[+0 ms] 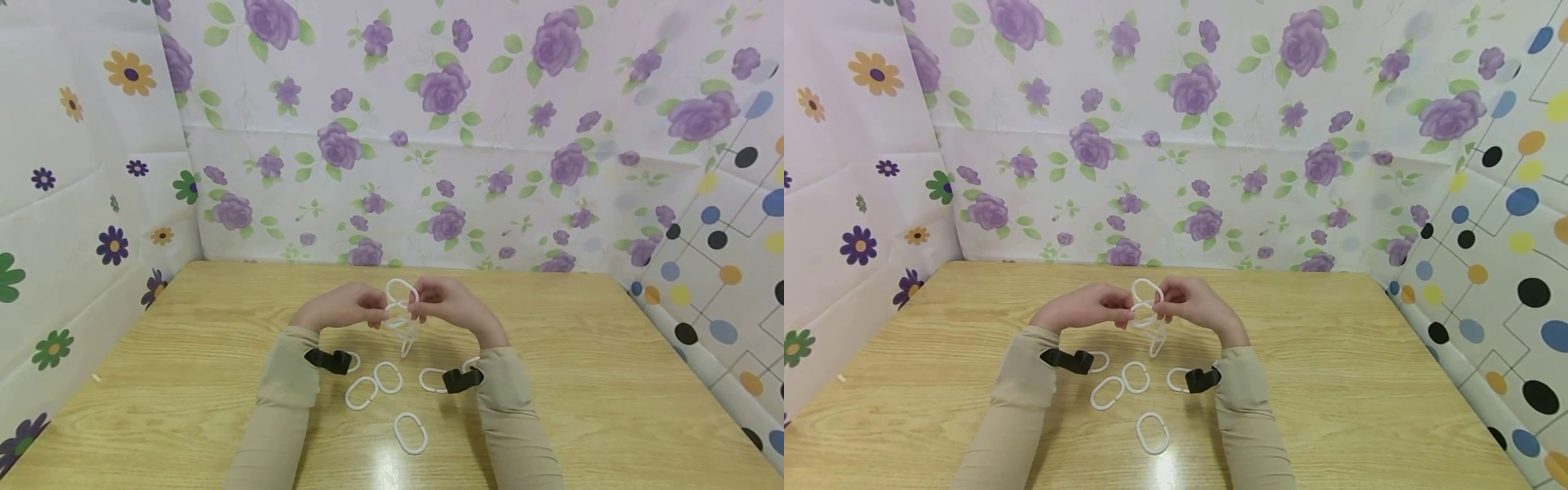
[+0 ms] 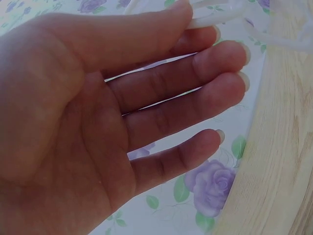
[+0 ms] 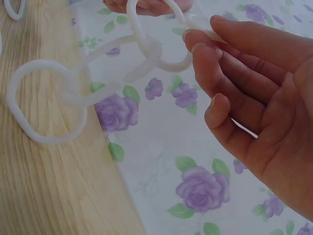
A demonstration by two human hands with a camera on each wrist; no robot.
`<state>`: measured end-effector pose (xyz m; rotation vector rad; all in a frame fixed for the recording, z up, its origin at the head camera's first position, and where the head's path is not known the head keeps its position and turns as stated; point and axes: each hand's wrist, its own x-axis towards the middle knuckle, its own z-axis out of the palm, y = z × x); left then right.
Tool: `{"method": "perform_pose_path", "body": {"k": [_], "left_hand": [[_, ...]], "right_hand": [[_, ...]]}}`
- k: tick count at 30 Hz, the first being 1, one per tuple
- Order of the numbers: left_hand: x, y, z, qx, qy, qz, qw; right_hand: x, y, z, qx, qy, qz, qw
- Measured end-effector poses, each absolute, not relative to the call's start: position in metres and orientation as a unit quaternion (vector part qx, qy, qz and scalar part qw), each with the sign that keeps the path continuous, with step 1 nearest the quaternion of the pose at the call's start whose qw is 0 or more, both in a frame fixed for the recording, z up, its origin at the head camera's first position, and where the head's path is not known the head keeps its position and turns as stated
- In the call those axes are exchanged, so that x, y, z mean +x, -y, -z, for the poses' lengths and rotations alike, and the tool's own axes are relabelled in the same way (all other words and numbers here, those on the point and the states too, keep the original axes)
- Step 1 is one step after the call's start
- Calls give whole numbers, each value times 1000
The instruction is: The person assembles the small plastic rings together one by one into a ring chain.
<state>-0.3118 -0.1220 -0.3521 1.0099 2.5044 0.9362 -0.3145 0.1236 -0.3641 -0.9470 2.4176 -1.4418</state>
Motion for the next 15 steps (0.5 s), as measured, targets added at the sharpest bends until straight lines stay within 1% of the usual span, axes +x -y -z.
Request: {"method": "perform_pose_path", "body": {"k": [7,15], "left_hand": [[-313,123,355,349,-868,-325,137],[-313,123,355,344,-869,-327,139]], "right_hand": [[-313,-124,363,-317,-815,478,80],[-314,-118,366,-344,-805,476,84]]}}
